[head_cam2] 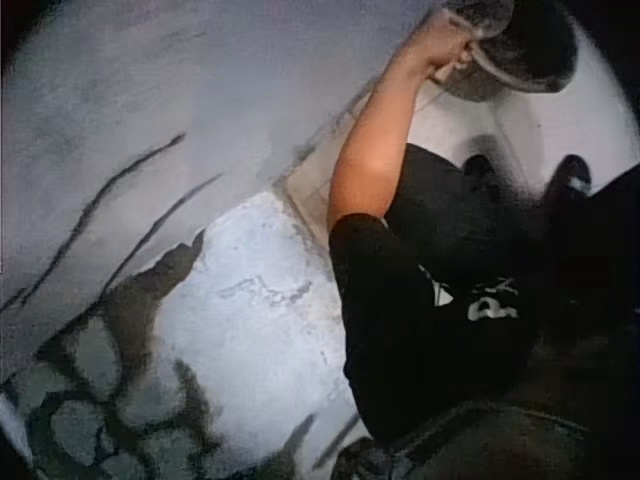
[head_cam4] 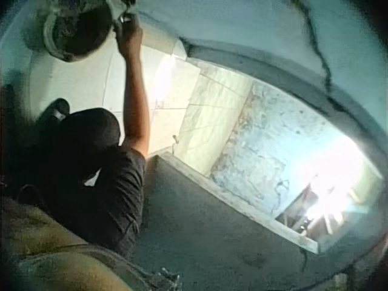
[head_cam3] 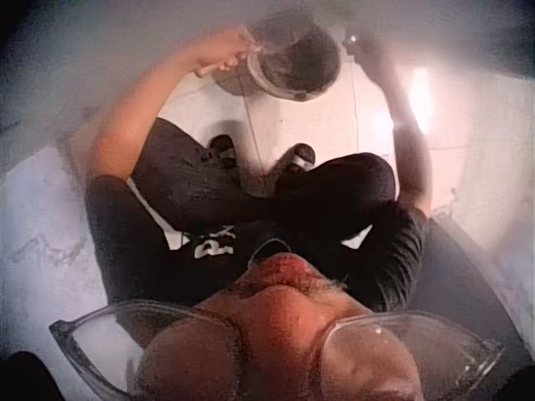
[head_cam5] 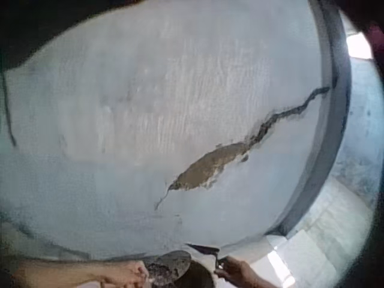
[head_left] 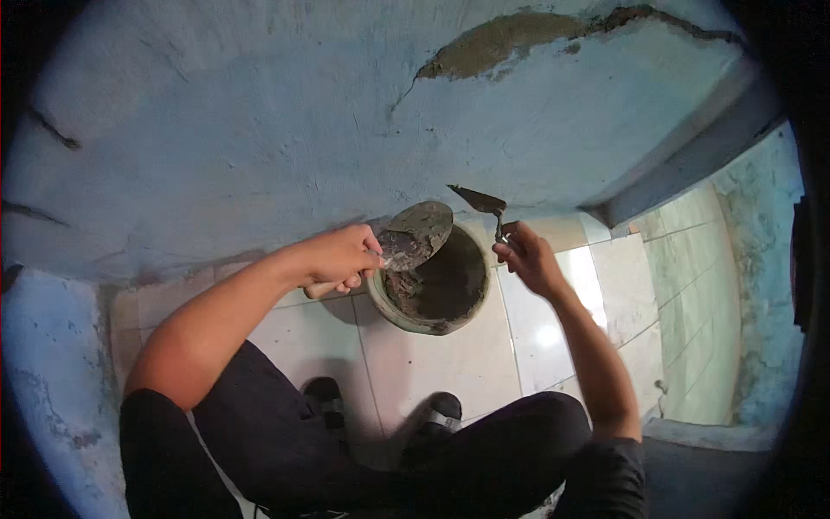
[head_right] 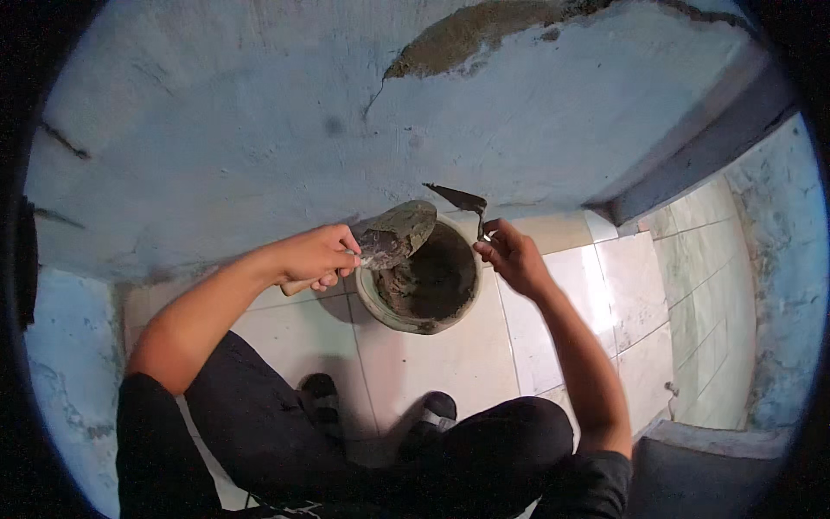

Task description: The person patches a vertical crack in a cement wall by applying wet mortar mix from a bucket into the crack with a trowel.

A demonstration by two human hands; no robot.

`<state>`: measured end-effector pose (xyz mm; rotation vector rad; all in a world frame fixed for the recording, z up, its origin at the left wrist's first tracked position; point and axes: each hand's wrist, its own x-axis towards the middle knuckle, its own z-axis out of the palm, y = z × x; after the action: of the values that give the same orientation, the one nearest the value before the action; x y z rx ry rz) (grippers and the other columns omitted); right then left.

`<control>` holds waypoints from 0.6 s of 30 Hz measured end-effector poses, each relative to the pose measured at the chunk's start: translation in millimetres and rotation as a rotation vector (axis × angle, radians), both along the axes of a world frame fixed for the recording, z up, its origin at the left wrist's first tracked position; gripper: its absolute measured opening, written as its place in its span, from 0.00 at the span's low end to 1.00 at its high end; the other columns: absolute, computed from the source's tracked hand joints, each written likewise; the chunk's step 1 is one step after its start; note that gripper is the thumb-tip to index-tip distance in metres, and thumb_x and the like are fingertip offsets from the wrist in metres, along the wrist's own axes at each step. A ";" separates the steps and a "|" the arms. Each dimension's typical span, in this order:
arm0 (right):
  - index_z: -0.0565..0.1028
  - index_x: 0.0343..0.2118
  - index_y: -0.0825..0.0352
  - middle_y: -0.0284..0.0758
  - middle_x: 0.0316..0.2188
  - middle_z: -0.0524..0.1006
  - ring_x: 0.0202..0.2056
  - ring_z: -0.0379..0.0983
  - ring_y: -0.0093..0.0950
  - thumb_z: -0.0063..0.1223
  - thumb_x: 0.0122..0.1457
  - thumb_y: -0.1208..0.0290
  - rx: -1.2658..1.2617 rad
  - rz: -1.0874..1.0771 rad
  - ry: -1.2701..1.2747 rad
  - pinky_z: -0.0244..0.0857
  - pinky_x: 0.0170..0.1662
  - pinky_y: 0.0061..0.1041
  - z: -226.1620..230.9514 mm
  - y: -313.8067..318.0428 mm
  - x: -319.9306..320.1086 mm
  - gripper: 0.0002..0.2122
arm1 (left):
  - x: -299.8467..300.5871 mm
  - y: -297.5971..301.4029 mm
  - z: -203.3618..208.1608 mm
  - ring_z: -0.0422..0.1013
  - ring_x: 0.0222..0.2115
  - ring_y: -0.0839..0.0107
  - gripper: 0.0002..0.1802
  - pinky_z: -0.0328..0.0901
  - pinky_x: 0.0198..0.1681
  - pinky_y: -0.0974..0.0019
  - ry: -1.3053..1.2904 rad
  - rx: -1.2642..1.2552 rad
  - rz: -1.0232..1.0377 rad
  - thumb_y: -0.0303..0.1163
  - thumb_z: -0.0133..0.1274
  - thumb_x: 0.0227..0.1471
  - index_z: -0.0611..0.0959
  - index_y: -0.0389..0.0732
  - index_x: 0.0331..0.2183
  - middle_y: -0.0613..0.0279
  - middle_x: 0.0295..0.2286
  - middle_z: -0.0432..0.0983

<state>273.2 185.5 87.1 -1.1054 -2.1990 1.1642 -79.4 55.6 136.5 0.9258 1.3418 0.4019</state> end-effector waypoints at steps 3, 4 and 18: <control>0.74 0.44 0.66 0.42 0.29 0.78 0.27 0.77 0.40 0.64 0.60 0.70 0.375 -0.193 -0.051 0.70 0.32 0.34 -26.5 -35.6 2.0 0.13 | 3.8 2.2 10.1 0.62 0.20 0.79 0.18 0.60 0.20 0.68 -0.054 -0.022 -0.004 0.31 0.53 0.64 0.67 0.33 0.50 0.61 0.30 0.69; 0.74 0.43 0.66 0.42 0.31 0.78 0.30 0.77 0.42 0.64 0.60 0.71 0.443 -0.187 -0.082 0.70 0.34 0.36 -30.1 -43.3 -0.4 0.12 | 1.1 1.8 9.7 0.61 0.20 0.79 0.19 0.60 0.20 0.69 -0.087 -0.042 0.008 0.31 0.53 0.64 0.67 0.33 0.50 0.61 0.30 0.68; 0.74 0.44 0.70 0.29 0.25 0.73 0.24 0.67 0.15 0.53 0.70 0.67 -0.275 -0.349 0.410 0.61 0.26 0.18 -57.1 -86.4 33.1 0.10 | -3.0 -7.7 8.6 0.60 0.20 0.80 0.16 0.58 0.20 0.69 -0.091 0.079 0.109 0.32 0.50 0.66 0.66 0.38 0.50 0.63 0.30 0.68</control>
<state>306.3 99.1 29.9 -1.1730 -1.5029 1.4092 -82.4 47.9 145.1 0.8908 1.3046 0.5776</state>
